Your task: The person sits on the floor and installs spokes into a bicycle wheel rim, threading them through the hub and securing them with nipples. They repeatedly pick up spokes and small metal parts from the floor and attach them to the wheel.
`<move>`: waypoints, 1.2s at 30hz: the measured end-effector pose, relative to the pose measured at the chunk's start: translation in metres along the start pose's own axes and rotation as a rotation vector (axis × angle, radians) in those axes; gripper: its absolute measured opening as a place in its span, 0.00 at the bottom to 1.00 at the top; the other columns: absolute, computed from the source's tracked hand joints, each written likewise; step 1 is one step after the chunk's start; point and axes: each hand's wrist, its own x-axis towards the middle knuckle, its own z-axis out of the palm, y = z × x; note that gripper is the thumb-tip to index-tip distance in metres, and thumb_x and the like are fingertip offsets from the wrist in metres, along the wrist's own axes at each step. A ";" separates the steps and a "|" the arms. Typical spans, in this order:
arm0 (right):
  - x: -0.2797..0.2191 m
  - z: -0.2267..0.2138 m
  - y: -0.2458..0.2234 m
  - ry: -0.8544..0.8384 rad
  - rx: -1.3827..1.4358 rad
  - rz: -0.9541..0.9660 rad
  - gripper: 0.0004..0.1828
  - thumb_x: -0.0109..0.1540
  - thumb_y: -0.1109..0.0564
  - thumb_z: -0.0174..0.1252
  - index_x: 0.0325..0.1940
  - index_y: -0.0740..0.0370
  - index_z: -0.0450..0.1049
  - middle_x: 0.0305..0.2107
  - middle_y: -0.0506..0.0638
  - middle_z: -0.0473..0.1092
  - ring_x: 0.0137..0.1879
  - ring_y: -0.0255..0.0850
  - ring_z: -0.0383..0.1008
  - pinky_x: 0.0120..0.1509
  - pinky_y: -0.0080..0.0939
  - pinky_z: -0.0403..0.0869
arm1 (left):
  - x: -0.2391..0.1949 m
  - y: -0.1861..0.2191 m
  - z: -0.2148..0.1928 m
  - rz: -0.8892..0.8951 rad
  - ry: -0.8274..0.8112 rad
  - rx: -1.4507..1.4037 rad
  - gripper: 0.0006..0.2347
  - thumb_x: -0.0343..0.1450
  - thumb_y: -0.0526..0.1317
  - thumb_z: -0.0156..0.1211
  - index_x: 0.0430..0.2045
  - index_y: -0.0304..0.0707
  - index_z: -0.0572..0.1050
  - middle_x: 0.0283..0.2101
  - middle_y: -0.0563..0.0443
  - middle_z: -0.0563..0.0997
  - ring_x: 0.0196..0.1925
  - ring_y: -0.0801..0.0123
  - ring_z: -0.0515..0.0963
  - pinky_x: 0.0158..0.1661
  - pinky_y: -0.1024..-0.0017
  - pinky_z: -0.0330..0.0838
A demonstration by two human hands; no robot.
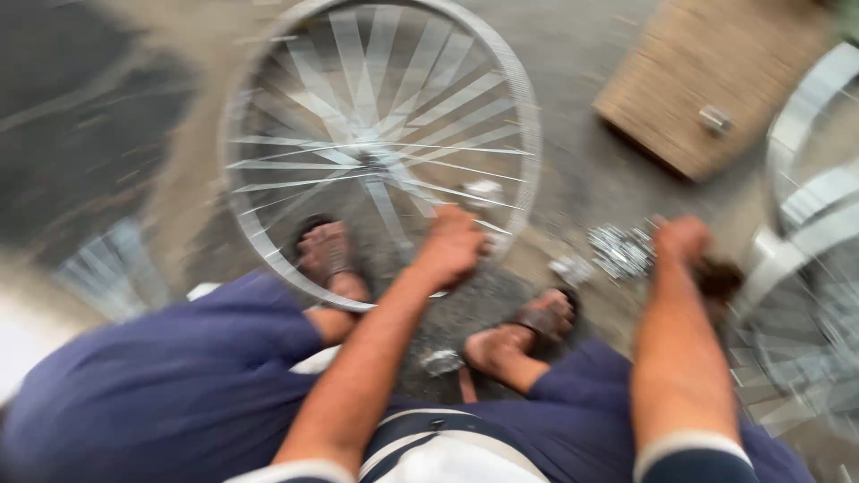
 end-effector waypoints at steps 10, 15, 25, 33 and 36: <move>-0.041 -0.047 -0.037 0.017 0.581 -0.003 0.11 0.59 0.60 0.60 0.35 0.76 0.75 0.34 0.62 0.76 0.36 0.49 0.77 0.36 0.51 0.75 | 0.004 0.006 -0.033 -0.202 0.378 0.011 0.05 0.69 0.41 0.62 0.34 0.43 0.77 0.40 0.48 0.78 0.48 0.56 0.75 0.49 0.57 0.70; -0.049 -0.072 -0.069 -0.266 1.497 0.013 0.04 0.63 0.65 0.55 0.40 0.68 0.67 0.30 0.56 0.75 0.31 0.47 0.80 0.36 0.45 0.83 | -0.002 -0.015 -0.066 -0.474 0.664 0.183 0.09 0.69 0.41 0.61 0.39 0.41 0.76 0.40 0.46 0.78 0.46 0.52 0.76 0.48 0.57 0.70; -0.198 -0.154 -0.110 -0.513 1.502 -0.310 0.07 0.62 0.69 0.62 0.44 0.65 0.75 0.33 0.57 0.77 0.35 0.44 0.80 0.40 0.41 0.81 | -0.033 -0.038 -0.079 -0.938 0.407 0.034 0.15 0.69 0.46 0.66 0.41 0.36 0.72 0.41 0.43 0.80 0.44 0.54 0.83 0.40 0.59 0.77; -0.313 -0.186 -0.084 -0.508 1.317 -0.598 0.07 0.63 0.69 0.61 0.45 0.68 0.79 0.38 0.55 0.78 0.43 0.41 0.80 0.51 0.39 0.81 | -0.038 -0.049 -0.062 -0.910 0.420 0.046 0.13 0.69 0.42 0.64 0.42 0.36 0.73 0.44 0.40 0.81 0.44 0.51 0.84 0.41 0.57 0.78; -0.333 -0.149 -0.076 -0.531 1.290 -0.589 0.06 0.66 0.67 0.59 0.47 0.65 0.77 0.38 0.54 0.78 0.42 0.39 0.79 0.49 0.37 0.79 | -0.035 -0.058 -0.055 -0.935 0.361 0.027 0.13 0.70 0.45 0.63 0.42 0.36 0.74 0.43 0.39 0.82 0.43 0.48 0.84 0.41 0.56 0.78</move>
